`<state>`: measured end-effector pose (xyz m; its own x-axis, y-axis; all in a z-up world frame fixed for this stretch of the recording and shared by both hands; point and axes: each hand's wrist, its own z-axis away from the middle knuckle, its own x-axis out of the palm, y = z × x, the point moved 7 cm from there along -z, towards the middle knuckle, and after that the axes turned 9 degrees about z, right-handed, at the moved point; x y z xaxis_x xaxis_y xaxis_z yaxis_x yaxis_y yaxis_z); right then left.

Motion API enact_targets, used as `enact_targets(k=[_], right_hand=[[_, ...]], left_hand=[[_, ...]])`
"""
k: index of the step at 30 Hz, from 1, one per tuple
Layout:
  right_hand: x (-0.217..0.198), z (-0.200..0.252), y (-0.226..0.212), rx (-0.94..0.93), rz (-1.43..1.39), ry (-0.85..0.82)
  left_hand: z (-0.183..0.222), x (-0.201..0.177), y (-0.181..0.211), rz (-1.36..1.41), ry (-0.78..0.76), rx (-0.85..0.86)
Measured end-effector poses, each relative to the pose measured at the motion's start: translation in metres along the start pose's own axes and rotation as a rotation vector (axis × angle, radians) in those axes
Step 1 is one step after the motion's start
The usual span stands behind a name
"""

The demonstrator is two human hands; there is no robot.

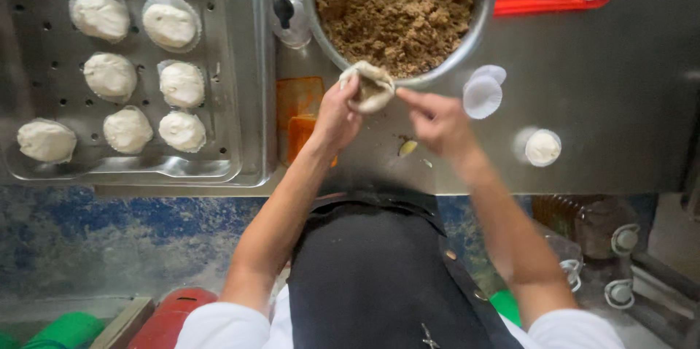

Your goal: The person prepares siopao by filling flattened dough with meat and egg, folding the dough to seal it, placing the buns into individual liners, and arranging them on a steamer tray.

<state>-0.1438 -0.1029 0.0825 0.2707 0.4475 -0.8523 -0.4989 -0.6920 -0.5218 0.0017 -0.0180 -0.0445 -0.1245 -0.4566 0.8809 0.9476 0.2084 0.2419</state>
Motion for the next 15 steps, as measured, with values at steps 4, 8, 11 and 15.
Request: enact_targets(k=[4, 8, 11, 15], right_hand=[[0.000, 0.026, -0.008, 0.066, -0.151, 0.288], [-0.011, 0.022, 0.015, 0.232, -0.068, 0.310], [-0.018, 0.008, 0.019, 0.231, -0.033, 0.215], [-0.014, -0.006, 0.022, 0.254, 0.011, 0.135]], left_hand=[[-0.021, 0.011, 0.022, 0.048, -0.034, 0.137], [-0.017, 0.006, 0.047, -0.027, -0.014, 0.109], [-0.003, 0.005, 0.051, -0.119, 0.019, 0.068], [0.034, -0.003, 0.038, -0.144, -0.020, 0.024]])
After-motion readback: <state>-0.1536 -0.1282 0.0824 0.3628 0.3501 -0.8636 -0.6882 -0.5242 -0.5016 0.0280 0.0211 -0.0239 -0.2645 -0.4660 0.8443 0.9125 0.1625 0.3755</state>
